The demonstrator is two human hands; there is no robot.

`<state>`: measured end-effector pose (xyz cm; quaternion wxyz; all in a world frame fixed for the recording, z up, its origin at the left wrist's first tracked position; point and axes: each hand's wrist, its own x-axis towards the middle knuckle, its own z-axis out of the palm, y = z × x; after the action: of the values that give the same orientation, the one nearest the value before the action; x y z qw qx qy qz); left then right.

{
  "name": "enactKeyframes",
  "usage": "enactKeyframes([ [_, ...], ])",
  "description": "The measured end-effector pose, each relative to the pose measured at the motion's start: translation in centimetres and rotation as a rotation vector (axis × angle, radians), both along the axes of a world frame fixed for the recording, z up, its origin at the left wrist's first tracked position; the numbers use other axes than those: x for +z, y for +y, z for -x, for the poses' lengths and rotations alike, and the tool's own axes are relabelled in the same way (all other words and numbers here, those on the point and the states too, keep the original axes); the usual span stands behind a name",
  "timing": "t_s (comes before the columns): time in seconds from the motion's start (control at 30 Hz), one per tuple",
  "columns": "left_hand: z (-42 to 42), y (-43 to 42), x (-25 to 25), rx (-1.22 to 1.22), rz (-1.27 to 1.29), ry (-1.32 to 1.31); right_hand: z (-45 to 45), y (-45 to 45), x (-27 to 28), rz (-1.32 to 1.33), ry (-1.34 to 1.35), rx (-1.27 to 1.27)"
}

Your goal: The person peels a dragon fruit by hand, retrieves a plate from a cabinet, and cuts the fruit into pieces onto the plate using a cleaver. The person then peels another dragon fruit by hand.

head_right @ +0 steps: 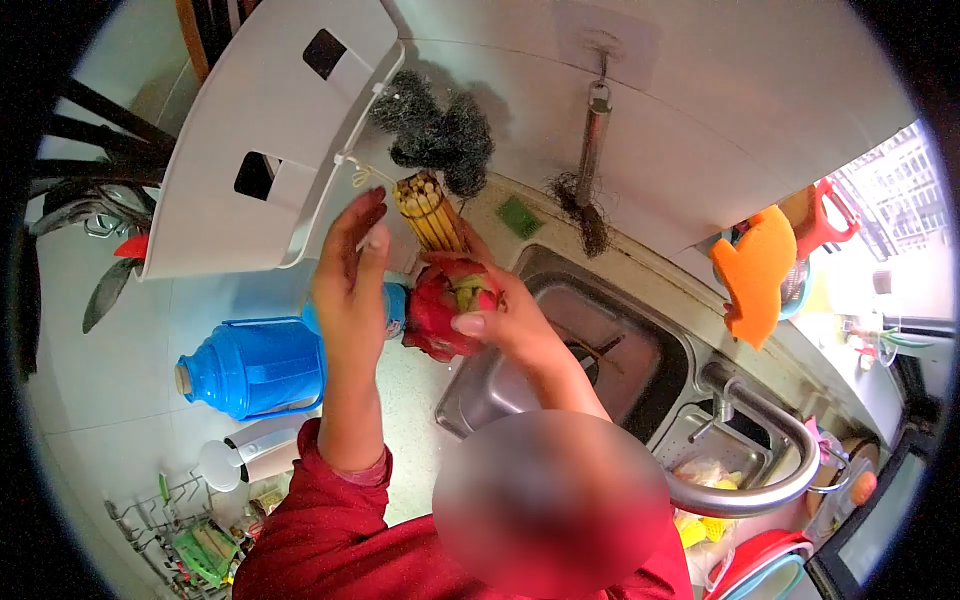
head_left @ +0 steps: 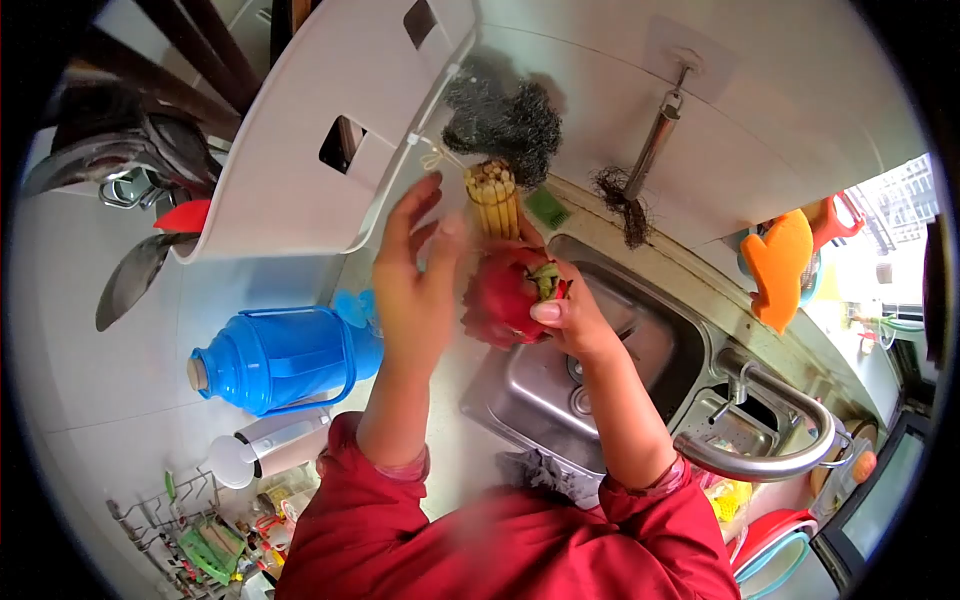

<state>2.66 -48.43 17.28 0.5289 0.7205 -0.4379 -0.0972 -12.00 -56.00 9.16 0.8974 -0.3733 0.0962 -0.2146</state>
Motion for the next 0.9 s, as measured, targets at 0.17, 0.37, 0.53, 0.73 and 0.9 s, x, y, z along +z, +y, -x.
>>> enactKeyframes([
  [0.17, -2.0, -4.0, -2.5, -0.217, 0.415, 0.561, 1.9, 1.4, -0.4, -0.031, -0.039, -0.106],
  [0.37, -1.5, -5.8, -1.6, -0.28, 0.582, 0.739, 7.1, 4.9, 2.6, -0.053, -0.038, -0.071],
  [0.53, -2.3, -6.5, -3.0, -0.328, 0.701, 0.843, 11.6, 8.2, 2.6, 0.194, -0.04, -0.048],
  [0.73, -1.5, -6.2, -2.4, -0.232, 0.715, 0.804, 13.7, 10.4, 3.0, 0.295, 0.084, 0.003],
  [0.9, -0.9, -6.4, -2.4, -0.171, 0.725, 0.783, 14.4, 11.7, 2.6, 0.229, 0.104, -0.042],
])
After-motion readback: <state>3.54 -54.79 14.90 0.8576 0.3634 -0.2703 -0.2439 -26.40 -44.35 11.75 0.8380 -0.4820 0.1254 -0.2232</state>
